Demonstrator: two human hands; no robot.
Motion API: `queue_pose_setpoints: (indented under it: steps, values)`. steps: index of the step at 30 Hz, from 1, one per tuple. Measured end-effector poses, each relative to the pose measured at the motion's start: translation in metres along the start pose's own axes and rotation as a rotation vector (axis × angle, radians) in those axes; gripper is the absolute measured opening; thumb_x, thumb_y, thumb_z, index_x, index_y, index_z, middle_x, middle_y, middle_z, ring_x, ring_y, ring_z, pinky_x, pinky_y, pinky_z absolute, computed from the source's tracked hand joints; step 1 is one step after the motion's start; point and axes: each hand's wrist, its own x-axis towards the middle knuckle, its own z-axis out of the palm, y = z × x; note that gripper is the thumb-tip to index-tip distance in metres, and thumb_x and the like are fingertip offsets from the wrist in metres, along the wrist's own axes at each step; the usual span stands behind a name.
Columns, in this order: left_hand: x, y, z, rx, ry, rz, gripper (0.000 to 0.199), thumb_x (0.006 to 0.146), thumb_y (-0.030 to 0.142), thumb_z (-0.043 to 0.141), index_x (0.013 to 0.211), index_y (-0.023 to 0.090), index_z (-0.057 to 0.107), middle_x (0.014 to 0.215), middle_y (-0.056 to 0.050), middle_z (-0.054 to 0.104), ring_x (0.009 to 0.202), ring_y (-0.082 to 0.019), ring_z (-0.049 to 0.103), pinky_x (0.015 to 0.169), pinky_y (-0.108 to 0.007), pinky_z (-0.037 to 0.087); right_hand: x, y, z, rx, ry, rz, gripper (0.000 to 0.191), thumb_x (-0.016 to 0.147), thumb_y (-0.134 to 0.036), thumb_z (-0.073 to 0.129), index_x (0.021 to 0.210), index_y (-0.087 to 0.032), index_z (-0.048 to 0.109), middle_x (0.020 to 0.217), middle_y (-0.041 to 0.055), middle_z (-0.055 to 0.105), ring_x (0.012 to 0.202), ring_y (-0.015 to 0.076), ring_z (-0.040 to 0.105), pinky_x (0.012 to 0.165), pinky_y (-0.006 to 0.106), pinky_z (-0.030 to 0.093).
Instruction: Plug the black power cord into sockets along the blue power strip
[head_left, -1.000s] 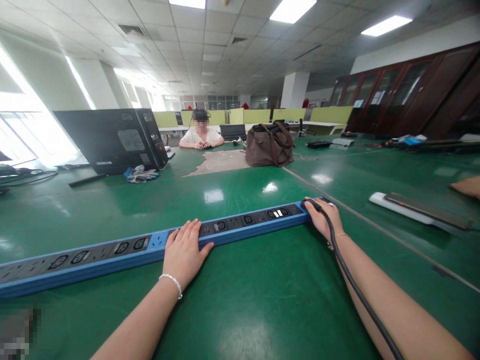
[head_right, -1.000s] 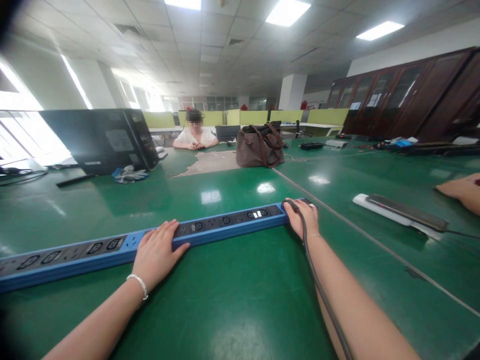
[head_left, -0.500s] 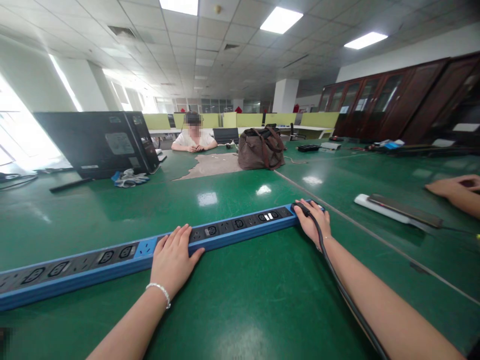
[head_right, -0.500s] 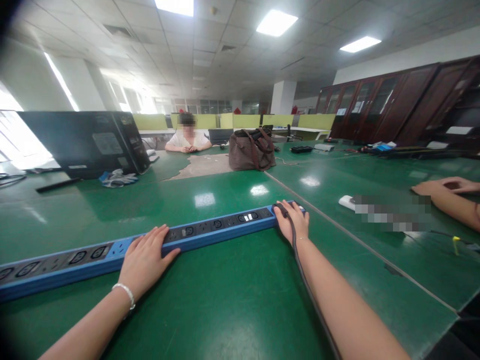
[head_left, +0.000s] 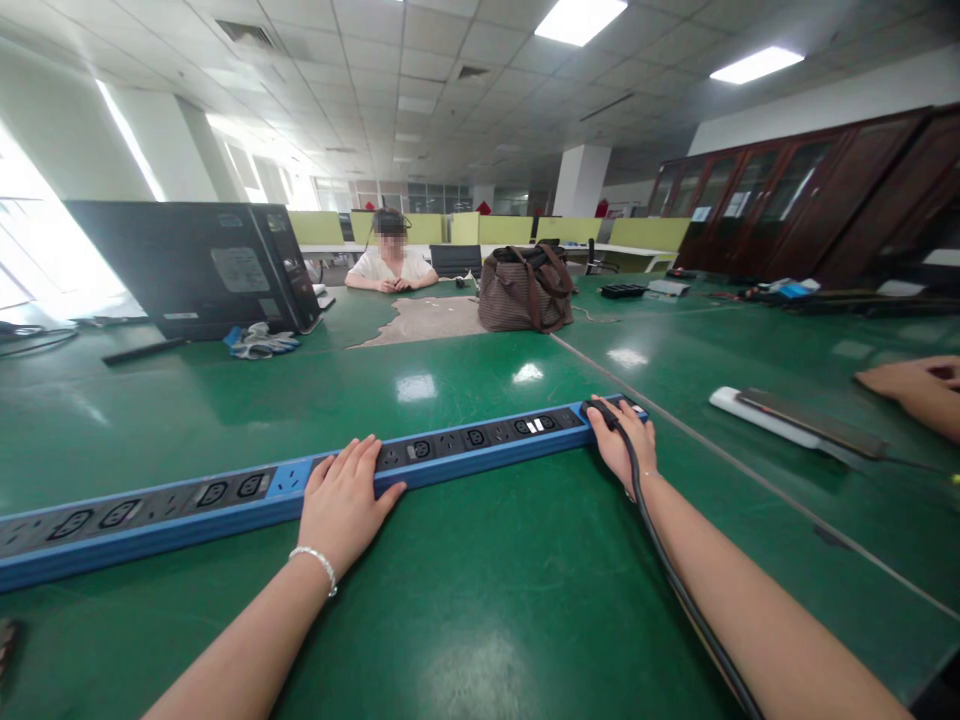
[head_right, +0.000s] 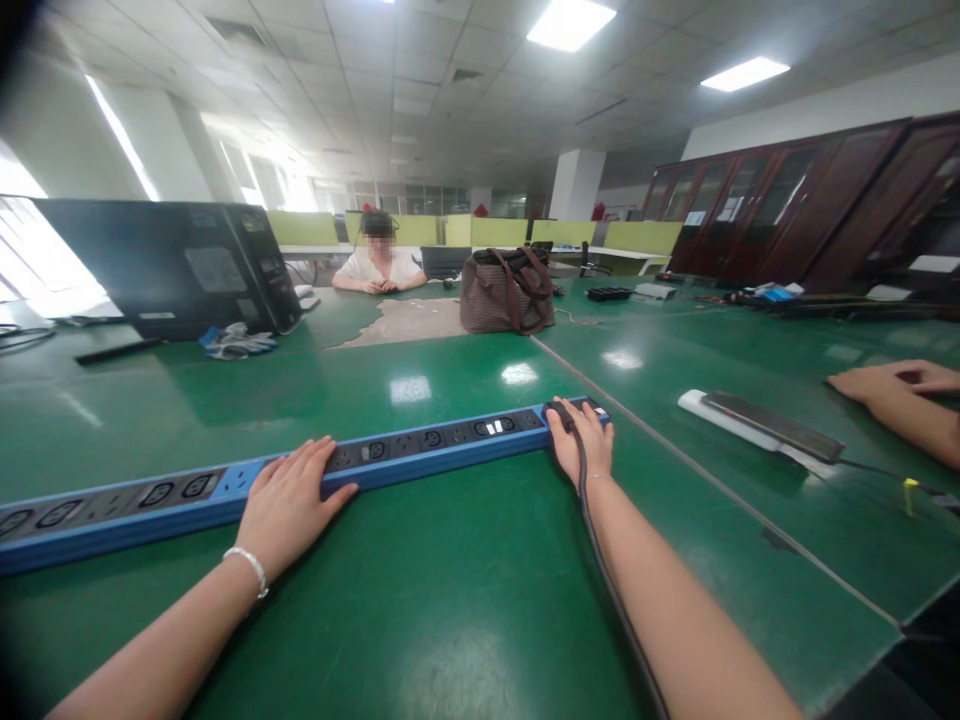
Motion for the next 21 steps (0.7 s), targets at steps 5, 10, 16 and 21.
queue_pose_setpoints:
  steps: [5, 10, 16, 21]
  values:
    - [0.0, 0.001, -0.002, -0.007, -0.004, -0.012, 0.055, 0.084, 0.046, 0.046, 0.129, 0.014, 0.049, 0.134, -0.016, 0.054, 0.127, -0.029, 0.048, 0.106, -0.048, 0.033, 0.001, 0.001, 0.002, 0.022, 0.0, 0.016, 0.042, 0.089, -0.048, 0.042, 0.118, -0.028, 0.064, 0.124, 0.0083, 0.063, 0.127, 0.0311, 0.045, 0.105, 0.063, 0.022]
    - [0.0, 0.001, -0.002, 0.02, -0.014, -0.011, 0.055, 0.085, 0.047, 0.047, 0.129, 0.014, 0.05, 0.135, -0.015, 0.054, 0.127, -0.028, 0.048, 0.106, -0.046, 0.032, 0.007, 0.005, 0.006, 0.13, 0.028, -0.113, 0.043, 0.087, -0.046, 0.042, 0.109, -0.02, 0.068, 0.115, 0.0114, 0.067, 0.121, 0.0291, 0.051, 0.106, 0.053, 0.029]
    - [0.0, 0.001, -0.003, 0.045, -0.024, -0.011, 0.056, 0.085, 0.047, 0.048, 0.128, 0.012, 0.05, 0.135, -0.015, 0.053, 0.126, -0.029, 0.048, 0.106, -0.045, 0.033, 0.012, 0.003, -0.006, 0.457, 0.17, 0.214, 0.059, 0.086, -0.059, 0.035, 0.096, -0.014, 0.072, 0.095, 0.0123, 0.073, 0.096, 0.0271, 0.065, 0.09, 0.039, 0.047]
    - [0.001, 0.001, -0.002, 0.056, -0.028, -0.01, 0.057, 0.086, 0.048, 0.047, 0.128, 0.01, 0.049, 0.135, -0.016, 0.054, 0.126, -0.03, 0.048, 0.106, -0.046, 0.032, 0.01, -0.009, -0.011, 0.474, 0.162, 0.243, 0.055, 0.082, -0.058, 0.044, 0.093, -0.012, 0.073, 0.096, 0.0139, 0.073, 0.098, 0.0289, 0.065, 0.09, 0.038, 0.047]
